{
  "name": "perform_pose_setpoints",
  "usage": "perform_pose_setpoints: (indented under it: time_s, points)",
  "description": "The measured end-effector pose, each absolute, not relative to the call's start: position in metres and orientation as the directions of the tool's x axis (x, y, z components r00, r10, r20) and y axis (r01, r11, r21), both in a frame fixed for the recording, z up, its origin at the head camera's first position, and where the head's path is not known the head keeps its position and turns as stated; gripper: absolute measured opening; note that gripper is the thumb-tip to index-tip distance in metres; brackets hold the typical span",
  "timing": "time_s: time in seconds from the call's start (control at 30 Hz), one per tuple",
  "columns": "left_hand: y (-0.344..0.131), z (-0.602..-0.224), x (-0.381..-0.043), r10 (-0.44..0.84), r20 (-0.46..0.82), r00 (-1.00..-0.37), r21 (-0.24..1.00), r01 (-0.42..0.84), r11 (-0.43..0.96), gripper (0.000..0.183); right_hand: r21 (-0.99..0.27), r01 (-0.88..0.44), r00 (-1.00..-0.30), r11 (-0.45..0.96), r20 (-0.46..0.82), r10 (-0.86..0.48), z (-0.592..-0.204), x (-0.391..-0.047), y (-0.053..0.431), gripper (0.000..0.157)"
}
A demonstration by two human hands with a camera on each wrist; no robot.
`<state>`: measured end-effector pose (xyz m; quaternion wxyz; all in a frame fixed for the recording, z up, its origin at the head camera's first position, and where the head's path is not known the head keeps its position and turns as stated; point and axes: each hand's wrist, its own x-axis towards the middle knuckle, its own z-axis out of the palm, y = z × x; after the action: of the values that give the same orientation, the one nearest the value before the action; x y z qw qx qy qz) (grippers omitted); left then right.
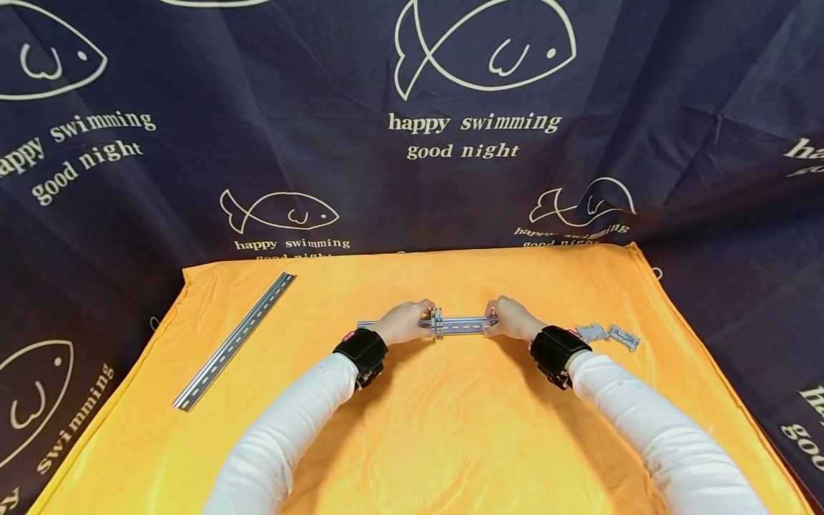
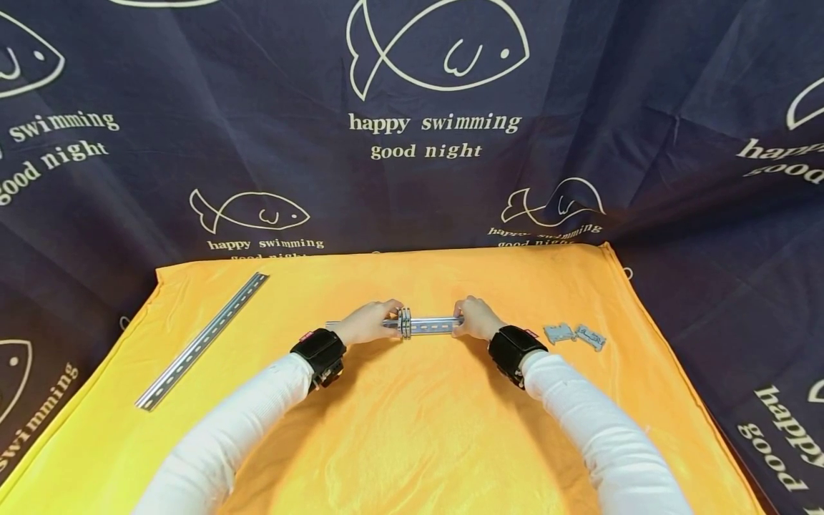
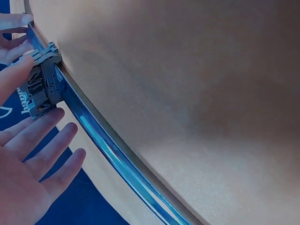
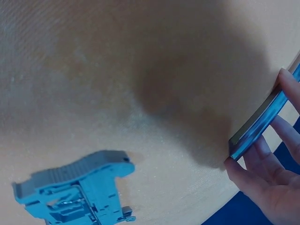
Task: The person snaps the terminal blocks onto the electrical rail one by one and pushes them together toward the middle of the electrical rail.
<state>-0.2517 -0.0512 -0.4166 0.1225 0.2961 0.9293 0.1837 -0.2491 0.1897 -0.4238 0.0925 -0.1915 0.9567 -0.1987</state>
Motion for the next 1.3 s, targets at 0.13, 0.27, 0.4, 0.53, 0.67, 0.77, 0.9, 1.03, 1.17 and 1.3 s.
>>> perform_pose_setpoints:
  time_s: [0.13,0.27,0.4,0.53,0.67,0.77,0.9,1.03,1.17,1.3]
  points:
    - [-0.052,-0.417,-0.251,0.592,-0.127,-0.796,0.418,0.498,0.76,0.059,-0.417,-0.331,-0.907,0.846,-0.105,-0.407,-0.423,-0.249,0.19,0.028]
    - [-0.055,-0.417,-0.251,0.587,-0.131,-0.799,0.411,0.495,0.765,0.061,-0.42,-0.333,-0.905,0.844,-0.11,-0.412,-0.421,-0.248,0.189,0.028]
    - [-0.063,-0.415,-0.25,0.586,-0.133,-0.799,0.395,0.5,0.771,0.061,-0.425,-0.324,-0.905,0.845,-0.121,-0.408,-0.42,-0.247,0.188,0.029]
    - [-0.075,-0.414,-0.249,0.581,-0.132,-0.803,0.383,0.5,0.777,0.059,-0.427,-0.308,-0.907,0.85,-0.139,-0.399,-0.42,-0.248,0.188,0.029]
    - [-0.088,-0.416,-0.247,0.581,-0.114,-0.806,0.361,0.512,0.78,0.054,-0.429,-0.305,-0.906,0.85,-0.144,-0.397,-0.42,-0.247,0.187,0.029]
    - [-0.097,-0.417,-0.246,0.595,-0.08,-0.8,0.332,0.542,0.772,0.05,-0.421,-0.314,-0.905,0.851,-0.137,-0.402,-0.42,-0.247,0.186,0.029]
    - [-0.108,-0.418,-0.244,0.616,-0.03,-0.787,0.313,0.578,0.754,0.042,-0.407,-0.314,-0.907,0.858,-0.141,-0.398,-0.421,-0.245,0.186,0.029]
    - [-0.118,-0.421,-0.243,0.624,0.017,-0.781,0.286,0.602,0.745,0.03,-0.394,-0.322,-0.906,0.861,-0.136,-0.401,-0.421,-0.244,0.186,0.03]
    - [-0.125,-0.425,-0.243,0.633,0.06,-0.772,0.247,0.626,0.739,0.021,-0.381,-0.333,-0.906,0.863,-0.125,-0.405,-0.421,-0.242,0.186,0.03]
    - [-0.13,-0.428,-0.242,0.637,0.082,-0.767,0.209,0.638,0.741,0.016,-0.366,-0.354,-0.901,0.861,-0.113,-0.419,-0.422,-0.242,0.186,0.03]
